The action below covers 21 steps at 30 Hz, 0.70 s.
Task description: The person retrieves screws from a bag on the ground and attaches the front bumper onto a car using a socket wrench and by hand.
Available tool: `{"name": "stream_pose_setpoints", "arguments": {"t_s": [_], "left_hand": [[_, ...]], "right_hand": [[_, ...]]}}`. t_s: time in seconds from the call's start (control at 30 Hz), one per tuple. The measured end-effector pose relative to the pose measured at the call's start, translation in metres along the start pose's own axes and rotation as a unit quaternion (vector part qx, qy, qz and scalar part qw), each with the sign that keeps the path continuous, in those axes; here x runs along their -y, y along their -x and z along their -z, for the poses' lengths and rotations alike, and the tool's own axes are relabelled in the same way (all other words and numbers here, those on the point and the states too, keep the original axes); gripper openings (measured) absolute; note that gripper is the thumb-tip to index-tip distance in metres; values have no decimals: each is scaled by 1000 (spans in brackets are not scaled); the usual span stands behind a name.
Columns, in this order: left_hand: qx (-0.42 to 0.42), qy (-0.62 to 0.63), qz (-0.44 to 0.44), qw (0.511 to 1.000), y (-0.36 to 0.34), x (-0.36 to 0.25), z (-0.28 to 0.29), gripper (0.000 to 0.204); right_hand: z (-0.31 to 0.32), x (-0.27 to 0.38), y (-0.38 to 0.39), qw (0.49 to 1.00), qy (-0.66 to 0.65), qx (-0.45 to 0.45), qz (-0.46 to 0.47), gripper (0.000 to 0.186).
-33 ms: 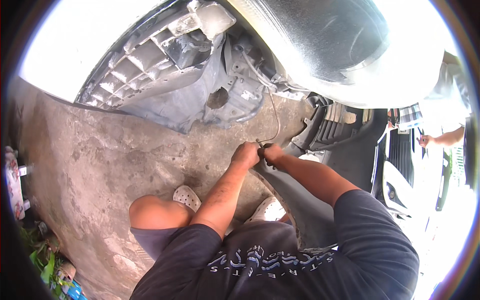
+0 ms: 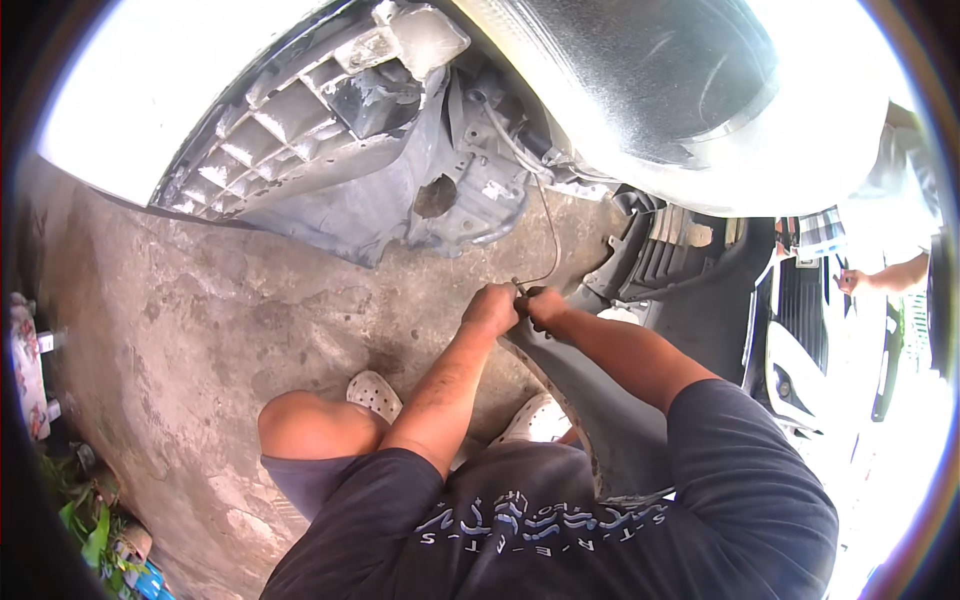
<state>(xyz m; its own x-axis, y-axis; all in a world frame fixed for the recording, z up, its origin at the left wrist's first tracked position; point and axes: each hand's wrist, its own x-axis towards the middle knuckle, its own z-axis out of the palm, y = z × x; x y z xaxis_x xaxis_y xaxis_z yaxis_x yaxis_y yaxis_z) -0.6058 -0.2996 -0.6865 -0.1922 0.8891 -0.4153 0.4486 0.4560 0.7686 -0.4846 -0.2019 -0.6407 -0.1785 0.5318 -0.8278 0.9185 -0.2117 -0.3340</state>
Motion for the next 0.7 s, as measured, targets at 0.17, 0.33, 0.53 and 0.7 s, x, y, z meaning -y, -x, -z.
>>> {"name": "stream_pose_setpoints", "arguments": {"t_s": [0.17, 0.33, 0.53, 0.7], "left_hand": [[15, 127, 0, 992, -17, 22, -27, 36], [100, 232, -2, 968, -37, 69, -35, 28], [124, 191, 4, 974, -38, 42, -34, 31], [100, 152, -30, 983, -38, 66, -35, 31]], "right_hand": [[-4, -25, -16, 996, -29, -59, 59, 33], [-26, -19, -21, 984, 47, -92, 143, 39], [-16, -19, -17, 989, 94, -99, 64, 42], [-23, 2, 1, 996, 49, -56, 40, 43]]}}
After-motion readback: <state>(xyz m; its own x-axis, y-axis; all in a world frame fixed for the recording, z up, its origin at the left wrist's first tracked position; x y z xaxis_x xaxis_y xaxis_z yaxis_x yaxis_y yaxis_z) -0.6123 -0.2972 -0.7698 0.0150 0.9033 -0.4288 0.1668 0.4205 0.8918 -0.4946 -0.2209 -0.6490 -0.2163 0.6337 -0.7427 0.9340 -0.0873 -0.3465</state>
